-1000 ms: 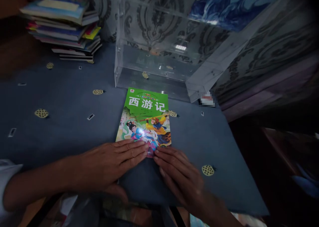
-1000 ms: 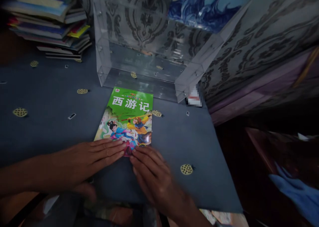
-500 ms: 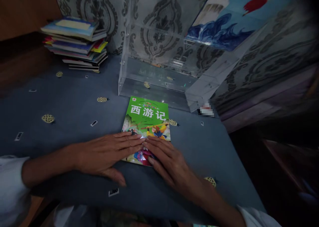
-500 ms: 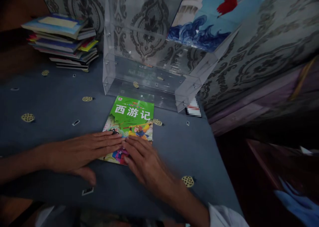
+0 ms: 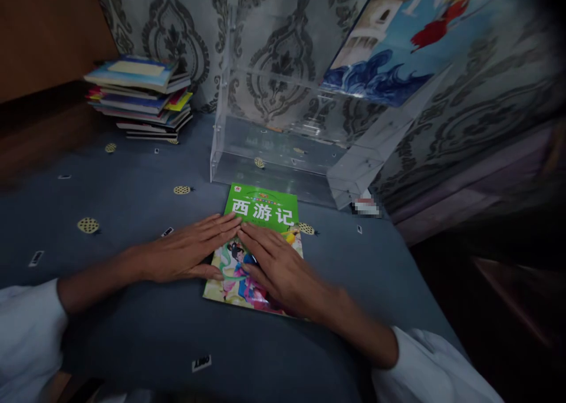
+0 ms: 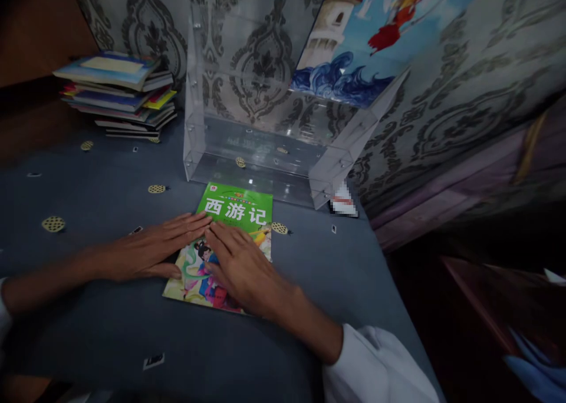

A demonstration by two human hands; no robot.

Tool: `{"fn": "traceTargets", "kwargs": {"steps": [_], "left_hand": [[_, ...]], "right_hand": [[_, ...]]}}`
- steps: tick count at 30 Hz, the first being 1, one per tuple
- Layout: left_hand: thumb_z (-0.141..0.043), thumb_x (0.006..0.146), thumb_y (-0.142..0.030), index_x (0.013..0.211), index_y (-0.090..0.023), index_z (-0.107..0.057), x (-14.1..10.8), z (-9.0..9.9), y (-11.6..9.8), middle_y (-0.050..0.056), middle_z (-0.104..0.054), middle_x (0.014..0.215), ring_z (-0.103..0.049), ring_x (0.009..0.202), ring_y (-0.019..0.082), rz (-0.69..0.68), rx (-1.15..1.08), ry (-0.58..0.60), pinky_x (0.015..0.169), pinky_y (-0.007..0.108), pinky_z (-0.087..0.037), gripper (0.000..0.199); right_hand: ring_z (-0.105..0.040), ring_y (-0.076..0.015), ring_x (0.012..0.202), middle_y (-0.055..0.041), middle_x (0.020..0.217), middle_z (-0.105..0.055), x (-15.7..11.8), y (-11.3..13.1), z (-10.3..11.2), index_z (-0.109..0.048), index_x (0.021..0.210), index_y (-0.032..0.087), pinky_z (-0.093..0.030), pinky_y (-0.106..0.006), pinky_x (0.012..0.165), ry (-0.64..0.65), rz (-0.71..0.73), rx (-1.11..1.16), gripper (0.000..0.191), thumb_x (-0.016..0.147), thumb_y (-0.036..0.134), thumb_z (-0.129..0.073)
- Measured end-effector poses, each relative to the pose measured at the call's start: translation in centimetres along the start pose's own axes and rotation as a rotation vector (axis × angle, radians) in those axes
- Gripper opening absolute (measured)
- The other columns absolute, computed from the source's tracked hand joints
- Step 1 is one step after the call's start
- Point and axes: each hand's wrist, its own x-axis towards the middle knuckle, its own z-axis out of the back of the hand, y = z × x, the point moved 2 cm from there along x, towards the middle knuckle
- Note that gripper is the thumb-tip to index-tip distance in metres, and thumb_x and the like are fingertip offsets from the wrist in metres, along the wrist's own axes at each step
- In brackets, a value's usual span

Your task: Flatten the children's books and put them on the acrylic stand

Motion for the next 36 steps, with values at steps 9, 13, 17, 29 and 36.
{"fn": "traceTargets", "kwargs": {"steps": [9,13,17,29,36], "left_hand": [[-0.033,0.105,-0.058,0.163,-0.026,0.003,1.1,0.5,2.1,0.009,-0.004,0.17,-0.004,0.157,0.024,0.09,0.004,-0.026,0.128,0.045,-0.013,0.075],[-0.028,0.105,-0.06,0.163,-0.022,-0.004,1.7,0.6,2.9,0.011,-0.008,0.17,-0.006,0.157,0.024,0.114,0.008,-0.051,0.127,0.045,-0.015,0.074],[-0.028,0.104,-0.063,0.163,-0.021,-0.01,2.3,0.7,3.8,0.011,-0.01,0.17,-0.008,0.157,0.024,0.126,0.005,-0.081,0.127,0.045,-0.015,0.074],[-0.023,0.104,-0.065,0.161,-0.015,-0.021,4.4,1.7,6.4,0.014,-0.021,0.168,-0.015,0.156,0.022,0.156,0.048,-0.146,0.127,0.043,-0.017,0.075],[-0.022,0.104,-0.065,0.159,-0.015,-0.026,4.5,2.0,6.2,0.014,-0.025,0.167,-0.021,0.155,0.024,0.158,0.105,-0.139,0.125,0.044,-0.023,0.075]], "right_hand": [[-0.038,-0.0278,0.149,-0.0209,0.156,-0.044,2.1,-1.8,-0.4,-0.038,0.152,0.009,-0.035,-0.053,0.122,0.035,-0.043,-0.021,0.054,0.105,0.033,-0.046],[-0.037,-0.0293,0.149,-0.0236,0.157,-0.041,2.9,-2.6,-0.7,-0.038,0.151,0.003,-0.033,-0.053,0.123,0.036,-0.069,-0.017,0.058,0.104,0.035,-0.048],[-0.035,-0.0301,0.15,-0.0243,0.157,-0.041,3.4,-3.3,-1.1,-0.038,0.151,0.003,-0.033,-0.055,0.123,0.027,-0.084,-0.007,0.058,0.104,0.036,-0.046],[-0.034,-0.0299,0.151,-0.0229,0.158,-0.039,5.5,-5.3,-1.4,-0.035,0.154,0.008,-0.03,-0.055,0.123,0.007,-0.15,-0.01,0.059,0.105,0.038,-0.045],[-0.035,-0.0297,0.15,-0.0223,0.158,-0.041,5.6,-5.4,-1.2,-0.037,0.152,0.005,-0.031,-0.052,0.124,0.007,-0.17,-0.02,0.059,0.104,0.036,-0.047]]}}
